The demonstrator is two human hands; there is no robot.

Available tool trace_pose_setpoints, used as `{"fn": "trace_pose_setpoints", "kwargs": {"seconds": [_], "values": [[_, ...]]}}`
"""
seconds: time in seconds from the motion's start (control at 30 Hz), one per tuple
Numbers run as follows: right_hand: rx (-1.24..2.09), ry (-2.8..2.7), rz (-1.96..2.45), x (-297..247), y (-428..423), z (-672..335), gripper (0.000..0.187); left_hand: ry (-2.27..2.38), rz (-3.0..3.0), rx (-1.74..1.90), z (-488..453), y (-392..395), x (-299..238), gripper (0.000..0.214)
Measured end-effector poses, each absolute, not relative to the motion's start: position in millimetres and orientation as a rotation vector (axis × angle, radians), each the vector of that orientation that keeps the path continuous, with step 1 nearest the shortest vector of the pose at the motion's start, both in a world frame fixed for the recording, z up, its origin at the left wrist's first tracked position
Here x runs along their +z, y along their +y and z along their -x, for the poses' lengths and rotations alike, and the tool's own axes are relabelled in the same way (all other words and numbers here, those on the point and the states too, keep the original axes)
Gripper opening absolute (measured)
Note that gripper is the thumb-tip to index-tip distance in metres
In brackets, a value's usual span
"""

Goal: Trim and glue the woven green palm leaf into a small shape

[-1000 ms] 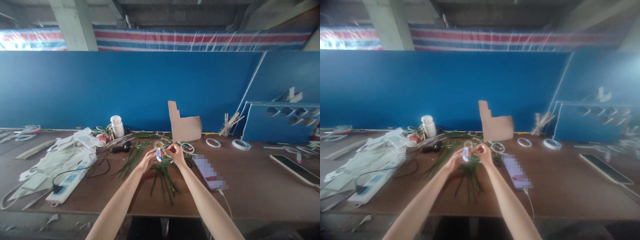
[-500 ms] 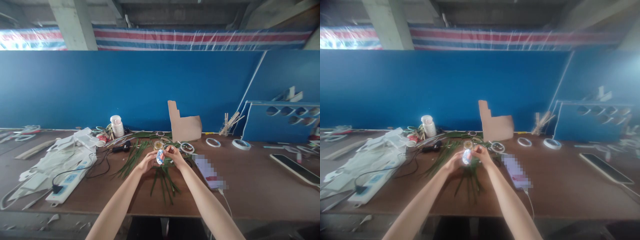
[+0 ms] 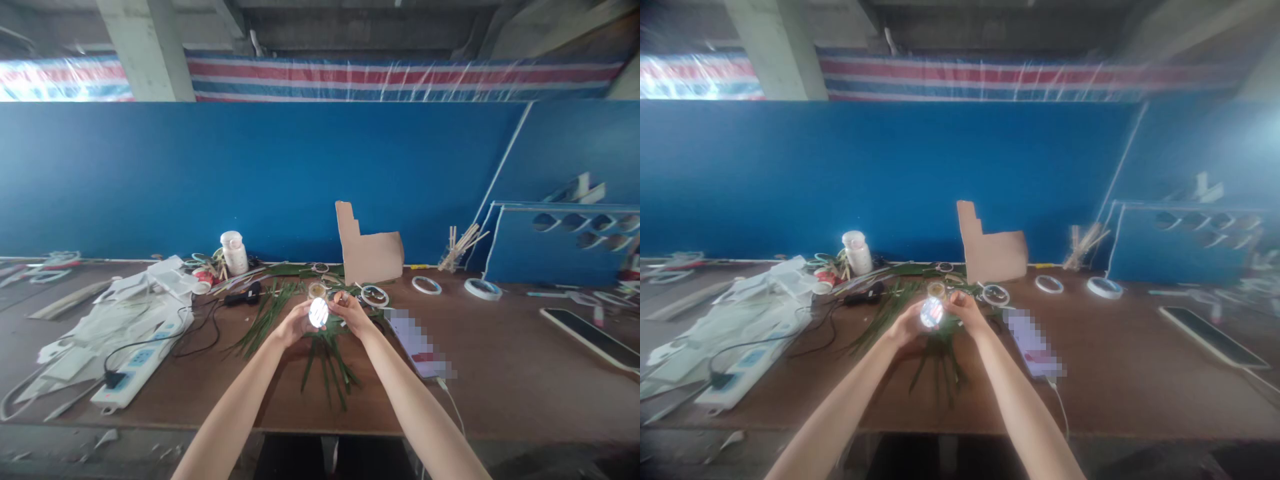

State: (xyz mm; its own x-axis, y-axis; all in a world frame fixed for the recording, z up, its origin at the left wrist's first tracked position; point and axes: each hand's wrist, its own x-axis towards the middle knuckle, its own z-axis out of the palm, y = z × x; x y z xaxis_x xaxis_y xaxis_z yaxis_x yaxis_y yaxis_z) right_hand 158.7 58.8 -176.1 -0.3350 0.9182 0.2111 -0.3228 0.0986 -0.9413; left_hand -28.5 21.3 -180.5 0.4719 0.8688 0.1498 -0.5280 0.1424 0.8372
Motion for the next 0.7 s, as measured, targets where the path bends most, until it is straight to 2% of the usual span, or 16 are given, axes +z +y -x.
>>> {"fn": "trace_pose_setpoints", "kwargs": {"seconds": [0.33, 0.7], "values": [[1.243, -1.413, 0.712, -161.4, 46.6, -149.3, 0.039, 0.518, -0.998, 1.2, 26.3, 22.3, -172.1, 0.04], [1.075, -1.585, 0.804, -163.2, 42.3, -144.4, 0.035, 0.632, -1.004, 1.259, 24.0, 22.6, -171.4, 0.04]]}}
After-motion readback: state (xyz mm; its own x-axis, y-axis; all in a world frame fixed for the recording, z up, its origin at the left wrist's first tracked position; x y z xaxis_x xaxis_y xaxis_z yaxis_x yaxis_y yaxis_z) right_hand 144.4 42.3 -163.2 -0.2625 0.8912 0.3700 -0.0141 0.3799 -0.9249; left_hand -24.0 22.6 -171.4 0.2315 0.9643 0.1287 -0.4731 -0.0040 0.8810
